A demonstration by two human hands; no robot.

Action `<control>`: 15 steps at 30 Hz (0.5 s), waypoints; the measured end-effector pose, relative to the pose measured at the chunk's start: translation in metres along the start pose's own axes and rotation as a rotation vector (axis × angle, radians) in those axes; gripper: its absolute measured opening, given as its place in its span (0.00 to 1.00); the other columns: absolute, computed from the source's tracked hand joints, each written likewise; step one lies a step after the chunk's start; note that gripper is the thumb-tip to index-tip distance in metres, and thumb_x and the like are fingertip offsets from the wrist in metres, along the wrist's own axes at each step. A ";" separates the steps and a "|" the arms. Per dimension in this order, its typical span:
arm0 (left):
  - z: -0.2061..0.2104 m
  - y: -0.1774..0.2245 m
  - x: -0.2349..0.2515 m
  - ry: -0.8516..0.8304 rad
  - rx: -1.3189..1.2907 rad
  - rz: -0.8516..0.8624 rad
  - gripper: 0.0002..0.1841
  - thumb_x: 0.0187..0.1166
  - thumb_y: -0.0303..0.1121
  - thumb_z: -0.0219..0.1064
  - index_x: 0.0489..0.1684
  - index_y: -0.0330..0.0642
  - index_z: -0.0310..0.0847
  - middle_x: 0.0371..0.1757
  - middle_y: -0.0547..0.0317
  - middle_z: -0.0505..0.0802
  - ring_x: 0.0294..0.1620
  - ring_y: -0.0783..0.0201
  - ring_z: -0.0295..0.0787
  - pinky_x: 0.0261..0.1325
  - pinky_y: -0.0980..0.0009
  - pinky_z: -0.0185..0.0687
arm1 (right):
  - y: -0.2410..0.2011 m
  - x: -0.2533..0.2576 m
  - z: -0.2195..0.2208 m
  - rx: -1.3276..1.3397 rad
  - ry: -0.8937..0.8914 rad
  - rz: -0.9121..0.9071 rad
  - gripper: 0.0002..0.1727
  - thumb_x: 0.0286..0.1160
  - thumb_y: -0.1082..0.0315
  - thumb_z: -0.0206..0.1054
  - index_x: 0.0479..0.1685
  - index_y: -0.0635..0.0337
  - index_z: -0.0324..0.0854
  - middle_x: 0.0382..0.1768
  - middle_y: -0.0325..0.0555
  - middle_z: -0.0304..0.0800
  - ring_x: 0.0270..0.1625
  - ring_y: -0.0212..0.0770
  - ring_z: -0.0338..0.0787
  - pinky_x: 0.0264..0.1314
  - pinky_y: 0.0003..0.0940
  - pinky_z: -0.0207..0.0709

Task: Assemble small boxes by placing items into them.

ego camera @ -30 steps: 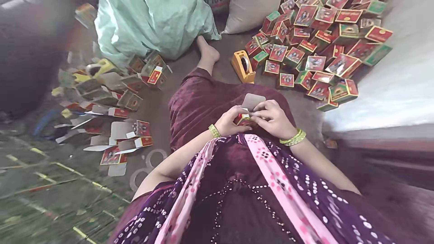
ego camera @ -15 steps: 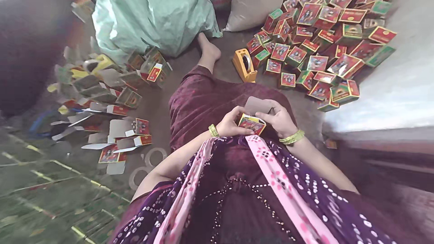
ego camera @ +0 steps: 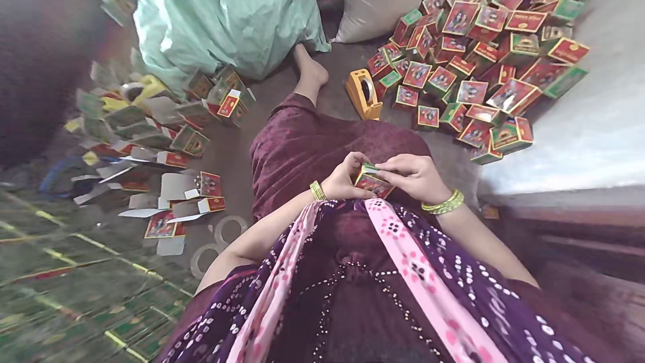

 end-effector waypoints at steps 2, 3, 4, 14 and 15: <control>0.001 0.000 0.000 -0.010 0.007 -0.007 0.46 0.48 0.32 0.91 0.70 0.36 0.65 0.51 0.52 0.92 0.51 0.62 0.94 0.57 0.60 0.93 | 0.001 0.000 -0.002 0.031 -0.022 0.011 0.08 0.71 0.67 0.77 0.44 0.59 0.96 0.43 0.40 0.97 0.50 0.30 0.93 0.58 0.29 0.88; 0.001 0.000 0.000 -0.014 0.016 -0.002 0.46 0.48 0.32 0.91 0.70 0.36 0.65 0.51 0.51 0.92 0.51 0.63 0.94 0.57 0.61 0.92 | 0.001 0.000 -0.002 0.013 -0.043 0.013 0.08 0.71 0.66 0.77 0.44 0.57 0.96 0.43 0.38 0.96 0.51 0.30 0.92 0.58 0.29 0.88; 0.001 0.000 0.000 -0.017 0.026 0.001 0.46 0.48 0.32 0.91 0.71 0.35 0.65 0.52 0.51 0.92 0.51 0.63 0.93 0.58 0.62 0.92 | 0.000 0.000 -0.001 -0.022 -0.066 0.002 0.07 0.72 0.65 0.76 0.43 0.56 0.97 0.43 0.38 0.96 0.52 0.29 0.92 0.59 0.29 0.87; -0.006 -0.006 -0.002 0.139 -0.057 0.024 0.34 0.60 0.28 0.85 0.66 0.35 0.71 0.50 0.51 0.94 0.47 0.62 0.95 0.54 0.61 0.93 | -0.001 -0.013 0.016 -0.314 -0.031 -0.156 0.16 0.83 0.72 0.61 0.60 0.59 0.91 0.58 0.49 0.94 0.64 0.42 0.90 0.73 0.39 0.81; -0.007 -0.009 -0.002 0.154 -0.063 0.003 0.33 0.62 0.29 0.84 0.67 0.35 0.72 0.49 0.51 0.94 0.46 0.62 0.95 0.53 0.61 0.93 | 0.002 -0.015 0.018 -0.345 0.001 -0.158 0.16 0.85 0.72 0.59 0.63 0.61 0.90 0.61 0.50 0.94 0.66 0.43 0.91 0.75 0.40 0.81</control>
Point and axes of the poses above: each hand's wrist, its own x-axis towards the middle knuckle, its own z-axis out of the palm, y = z × x, the point moved 6 cm from there along x, towards the middle knuckle
